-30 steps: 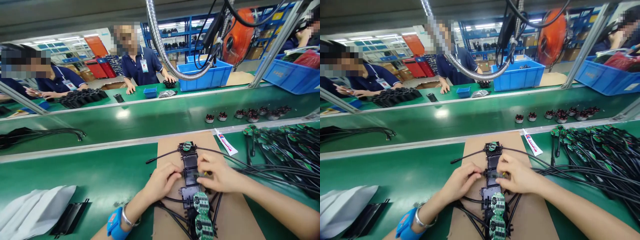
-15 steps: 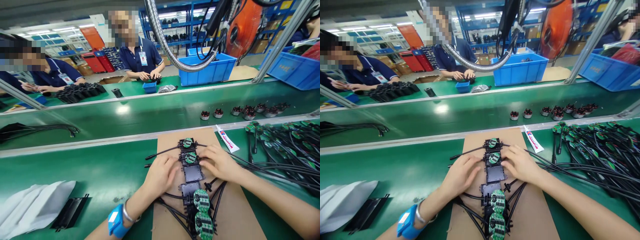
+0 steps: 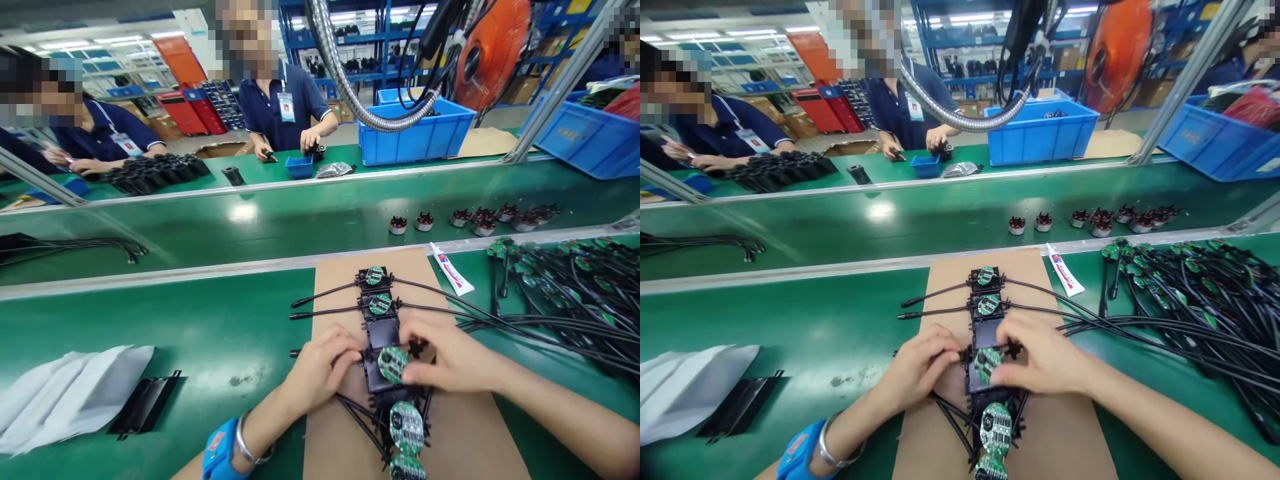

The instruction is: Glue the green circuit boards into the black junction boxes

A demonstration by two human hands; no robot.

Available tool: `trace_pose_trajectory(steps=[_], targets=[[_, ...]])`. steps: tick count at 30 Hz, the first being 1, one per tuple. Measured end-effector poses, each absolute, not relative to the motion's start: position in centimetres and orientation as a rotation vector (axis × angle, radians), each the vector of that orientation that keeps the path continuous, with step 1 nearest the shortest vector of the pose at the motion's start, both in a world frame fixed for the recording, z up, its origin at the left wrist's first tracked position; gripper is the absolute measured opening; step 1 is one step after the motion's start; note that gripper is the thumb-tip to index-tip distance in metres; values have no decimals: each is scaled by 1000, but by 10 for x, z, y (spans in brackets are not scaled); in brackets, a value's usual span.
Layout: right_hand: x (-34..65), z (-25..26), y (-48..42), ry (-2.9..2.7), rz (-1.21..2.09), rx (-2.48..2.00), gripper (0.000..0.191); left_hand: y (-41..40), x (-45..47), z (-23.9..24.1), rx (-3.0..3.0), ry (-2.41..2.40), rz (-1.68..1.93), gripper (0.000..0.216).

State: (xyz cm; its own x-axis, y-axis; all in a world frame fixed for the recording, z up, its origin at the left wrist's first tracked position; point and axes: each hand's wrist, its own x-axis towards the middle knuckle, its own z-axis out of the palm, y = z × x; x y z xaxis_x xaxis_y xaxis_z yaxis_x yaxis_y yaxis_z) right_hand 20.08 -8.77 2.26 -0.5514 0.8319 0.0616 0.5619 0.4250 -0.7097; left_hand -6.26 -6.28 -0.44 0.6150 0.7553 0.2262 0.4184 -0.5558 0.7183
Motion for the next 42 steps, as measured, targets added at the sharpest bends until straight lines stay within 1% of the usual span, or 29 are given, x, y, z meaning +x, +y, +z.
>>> trace_pose_trajectory(steps=[1, 3, 5, 6, 10, 14, 15, 17, 20, 22, 26, 28, 30, 33, 34, 37, 38, 40, 42], targets=[[206, 23, -82, -2238, 931, -1254, 24, -60, -63, -3, 2231, 972, 737, 15], [215, 18, -71, -2221, 896, -1339, 15, -54, -62, -4, 2295, 1052, 731, 16], [220, 9, -64, -2284, 781, -1355, 3, -50, -59, -9, 2381, 1101, 634, 17], [220, 3, -62, -2323, 703, -1353, 2, -48, -57, -12, 2419, 1125, 583, 17], [218, -11, -63, -2462, 382, -1380, 10, -46, -53, -22, 2542, 1201, 484, 19], [211, 3, -79, -2491, 191, -1391, 18, -59, -56, -9, 2519, 1111, 593, 16], [208, 9, -86, -2477, 216, -1372, 19, -65, -58, -4, 2468, 1022, 586, 14], [199, 20, -102, -2477, 398, -1301, 17, -78, -60, 6, 2356, 829, 491, 13], [184, 25, -126, -2495, 716, -1179, 21, -95, -60, 9, 2276, 741, 361, 24], [175, 20, -137, -2487, 790, -1135, 21, -101, -59, 4, 2277, 735, 348, 27], [168, 7, -150, -2510, 731, -1017, 9, -102, -56, -7, 2284, 652, 350, 22], [170, 9, -151, -2547, 664, -945, 8, -101, -57, -7, 2293, 635, 363, 18], [177, 17, -147, -2540, 715, -955, 12, -100, -59, -5, 2294, 649, 411, 15], [192, 35, -131, -2413, 935, -1163, 30, -98, -64, 1, 2272, 782, 550, 14], [198, 38, -124, -2379, 979, -1233, 30, -96, -66, 2, 2275, 844, 602, 15], [208, 35, -106, -2389, 971, -1327, 12, -93, -70, -1, 2352, 988, 678, 18], [210, 29, -102, -2412, 940, -1345, 8, -92, -70, -3, 2392, 1020, 665, 18], [210, 16, -97, -2451, 854, -1387, 7, -90, -70, -8, 2480, 1074, 577, 20], [209, 4, -98, -2477, 740, -1407, 12, -89, -69, -11, 2576, 1130, 465, 22]])
